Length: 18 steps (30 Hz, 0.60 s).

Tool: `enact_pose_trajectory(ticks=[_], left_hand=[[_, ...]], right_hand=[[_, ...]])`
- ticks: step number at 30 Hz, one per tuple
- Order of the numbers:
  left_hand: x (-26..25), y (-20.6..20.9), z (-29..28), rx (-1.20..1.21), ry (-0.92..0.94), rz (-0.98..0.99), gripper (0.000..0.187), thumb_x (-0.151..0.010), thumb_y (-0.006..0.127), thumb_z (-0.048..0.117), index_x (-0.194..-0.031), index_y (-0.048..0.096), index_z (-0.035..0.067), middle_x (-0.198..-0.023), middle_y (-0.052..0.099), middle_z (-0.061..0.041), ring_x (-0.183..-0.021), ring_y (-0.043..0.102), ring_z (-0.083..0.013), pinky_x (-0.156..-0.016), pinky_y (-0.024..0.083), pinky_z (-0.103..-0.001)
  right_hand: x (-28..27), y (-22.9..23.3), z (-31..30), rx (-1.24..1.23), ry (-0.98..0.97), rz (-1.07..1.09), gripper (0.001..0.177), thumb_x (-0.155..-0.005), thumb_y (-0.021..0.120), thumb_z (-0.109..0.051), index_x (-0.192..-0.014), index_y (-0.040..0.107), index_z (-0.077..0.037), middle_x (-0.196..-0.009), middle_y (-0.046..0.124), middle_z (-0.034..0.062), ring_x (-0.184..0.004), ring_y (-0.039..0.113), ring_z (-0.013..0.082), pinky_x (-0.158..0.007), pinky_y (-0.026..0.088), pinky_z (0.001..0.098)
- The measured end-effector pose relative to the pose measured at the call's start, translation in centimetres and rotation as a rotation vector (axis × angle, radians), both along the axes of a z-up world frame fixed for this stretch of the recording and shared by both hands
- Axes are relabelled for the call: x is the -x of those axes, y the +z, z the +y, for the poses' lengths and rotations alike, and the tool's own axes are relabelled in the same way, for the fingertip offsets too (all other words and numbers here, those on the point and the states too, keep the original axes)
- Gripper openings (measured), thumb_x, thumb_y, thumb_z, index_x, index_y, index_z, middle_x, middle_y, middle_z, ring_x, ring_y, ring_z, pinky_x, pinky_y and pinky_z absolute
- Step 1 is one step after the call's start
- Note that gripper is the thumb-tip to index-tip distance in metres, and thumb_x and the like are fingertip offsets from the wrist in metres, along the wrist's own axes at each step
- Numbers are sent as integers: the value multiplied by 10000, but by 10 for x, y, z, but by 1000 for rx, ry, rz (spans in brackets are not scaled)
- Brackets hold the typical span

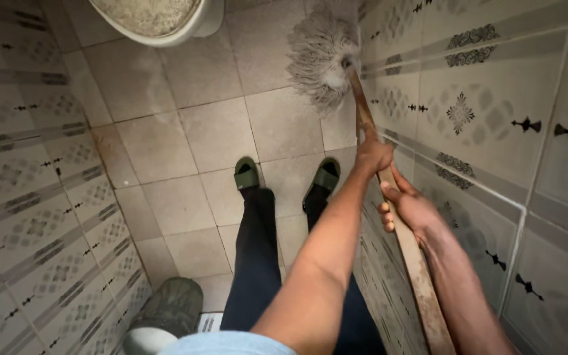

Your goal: The person mops a tiled bathroom floor using a string mop. They repeatedly dip the mop into a blue bucket placed on the toilet lid, wring it, and scrub the floor in back-and-forth and circular motions around the toilet and along the walls.

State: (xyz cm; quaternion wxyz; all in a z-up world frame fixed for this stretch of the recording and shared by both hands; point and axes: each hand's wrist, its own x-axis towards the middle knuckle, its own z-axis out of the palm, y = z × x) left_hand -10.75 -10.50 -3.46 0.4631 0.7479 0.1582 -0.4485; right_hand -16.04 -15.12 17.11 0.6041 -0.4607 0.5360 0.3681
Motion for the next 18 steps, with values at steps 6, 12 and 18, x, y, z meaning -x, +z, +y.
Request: enact_pose_trajectory(ticks=[6,12,18], left_hand=[[-11,22,49,17,97,284,1007,-841,531,257,-1663,-51,280,-1373,578,-316,-1185,663,-431,-1022,514,-455],[-22,9,155,-92,145,197,942,-911,558,259,-1674,11,186,-1471,504,-344,-1290,563,-456,-1113,448,-439],[-36,-12,254,-159,155,26,922,-920,524,197,-1653,-31,130,-1469,526,-303,-1051,681,-395,-864,540,-438]], right_hand=[[-12,11,39,-35,70,57,707,-1034,475,-239,-1638,176,-452,-653,456,22,-484,382,129,-414,388,303],[-19,-14,119,-111,173,26,672,-999,548,-285,-1602,285,-426,-634,491,35,-465,438,150,-408,424,315],[-33,-56,191,-132,365,-66,554,-1003,564,-333,-1530,394,-338,-672,603,95,-473,547,205,-412,497,382]])
